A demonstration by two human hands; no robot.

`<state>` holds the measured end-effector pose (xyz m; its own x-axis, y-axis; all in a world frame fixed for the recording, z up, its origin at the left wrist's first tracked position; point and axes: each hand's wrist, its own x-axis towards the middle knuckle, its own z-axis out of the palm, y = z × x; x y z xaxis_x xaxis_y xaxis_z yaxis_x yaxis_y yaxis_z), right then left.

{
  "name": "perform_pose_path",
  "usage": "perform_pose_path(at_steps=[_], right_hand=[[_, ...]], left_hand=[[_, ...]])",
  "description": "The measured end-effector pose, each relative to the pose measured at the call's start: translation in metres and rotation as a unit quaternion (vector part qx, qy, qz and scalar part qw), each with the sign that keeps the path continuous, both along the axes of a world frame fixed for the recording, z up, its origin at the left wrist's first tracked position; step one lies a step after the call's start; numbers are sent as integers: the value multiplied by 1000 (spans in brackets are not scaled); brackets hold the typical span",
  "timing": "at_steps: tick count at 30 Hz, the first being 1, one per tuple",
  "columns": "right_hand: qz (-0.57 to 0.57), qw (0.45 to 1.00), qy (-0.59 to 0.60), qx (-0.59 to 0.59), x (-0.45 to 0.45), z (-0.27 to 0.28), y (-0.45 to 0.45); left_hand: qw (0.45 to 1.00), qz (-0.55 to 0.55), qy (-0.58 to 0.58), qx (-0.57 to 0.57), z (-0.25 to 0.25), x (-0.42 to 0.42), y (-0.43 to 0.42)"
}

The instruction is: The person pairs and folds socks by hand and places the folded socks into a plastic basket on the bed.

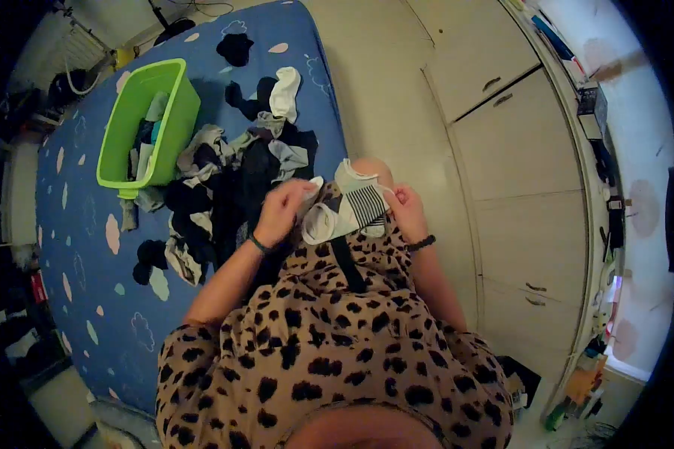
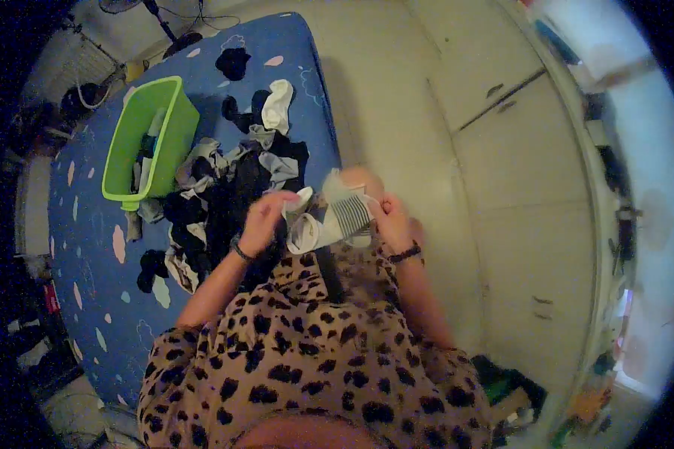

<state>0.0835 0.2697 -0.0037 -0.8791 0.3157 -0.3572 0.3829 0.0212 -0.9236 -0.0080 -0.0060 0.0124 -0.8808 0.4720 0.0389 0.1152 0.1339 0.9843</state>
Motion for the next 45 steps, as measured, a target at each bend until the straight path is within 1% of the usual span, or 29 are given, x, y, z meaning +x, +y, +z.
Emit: perform_pose_path(at_steps=[2,4,5,6,8,9,11,12,14,15,16,17,18,19,20,21,22,24,26,28,30,32,33,35,36,38,42,43,45], right_hand=[[-1,999,31,-17,-11,14,-5],[38,992,100,67,-12,26,-16],[55,983,134,110,-15,33,-23],[54,983,137,113,-16,46,-30],[172,929,189,268,-17,78,-43],[168,928,192,272,-18,88,-49],[127,907,276,291,-18,100,-59],[126,907,277,292,-19,95,-61],[79,938,267,206,-19,81,-63],[63,946,265,176,-19,77,-65],[88,953,241,159,-16,76,-67],[113,960,215,140,-15,74,-68],[112,960,214,139,-14,72,-69],[108,963,205,139,-13,70,-71],[105,964,197,141,-13,69,-72],[105,964,198,141,-12,70,-71],[112,970,165,139,-12,72,-70],[117,974,133,138,-12,69,-70],[22,979,204,16,-13,54,-73],[18,982,188,-2,-13,50,-69],[13,984,176,-18,-13,47,-63],[0,984,180,-9,-10,45,-61],[1,984,180,-9,-9,47,-62],[44,987,148,-54,-8,52,-64],[43,987,147,-54,-8,50,-67],[39,981,153,-111,-9,46,-74],[-3,986,134,-96,-9,47,-74],[24,987,116,-112,-7,44,-71],[49,986,97,-128,-5,41,-68]], left_hand=[[990,10,-86,114,16,-8,9],[989,-33,-121,84,22,0,27],[995,-49,-37,74,20,2,39],[989,-70,-111,68,35,5,47],[988,-133,-49,61,28,-5,54],[988,-137,-44,63,24,-8,54],[966,-147,-152,150,19,-8,50],[966,-149,-151,150,21,-5,50],[974,-104,-120,161,25,2,49],[979,-94,-70,168,26,4,50],[979,-94,-68,168,25,5,51],[985,-62,-65,148,22,6,51],[989,-30,-63,128,22,8,50],[978,1,-114,176,22,10,54],[978,1,-115,174,22,13,57],[974,30,-114,193,23,13,60],[969,58,-112,213,25,13,63],[971,41,-116,206,20,15,71],[973,25,-123,196,13,18,75],[975,27,-128,178,13,19,77],[982,46,-95,157,9,16,79],[954,92,-173,228,13,15,82],[933,79,-226,269,11,15,81],[922,74,-255,283,4,15,79],[909,68,-283,297,6,16,79],[911,46,-289,291,11,18,78],[903,19,-317,288,18,22,75],[903,17,-318,288,17,22,75],[953,37,-228,198,13,21,72]])
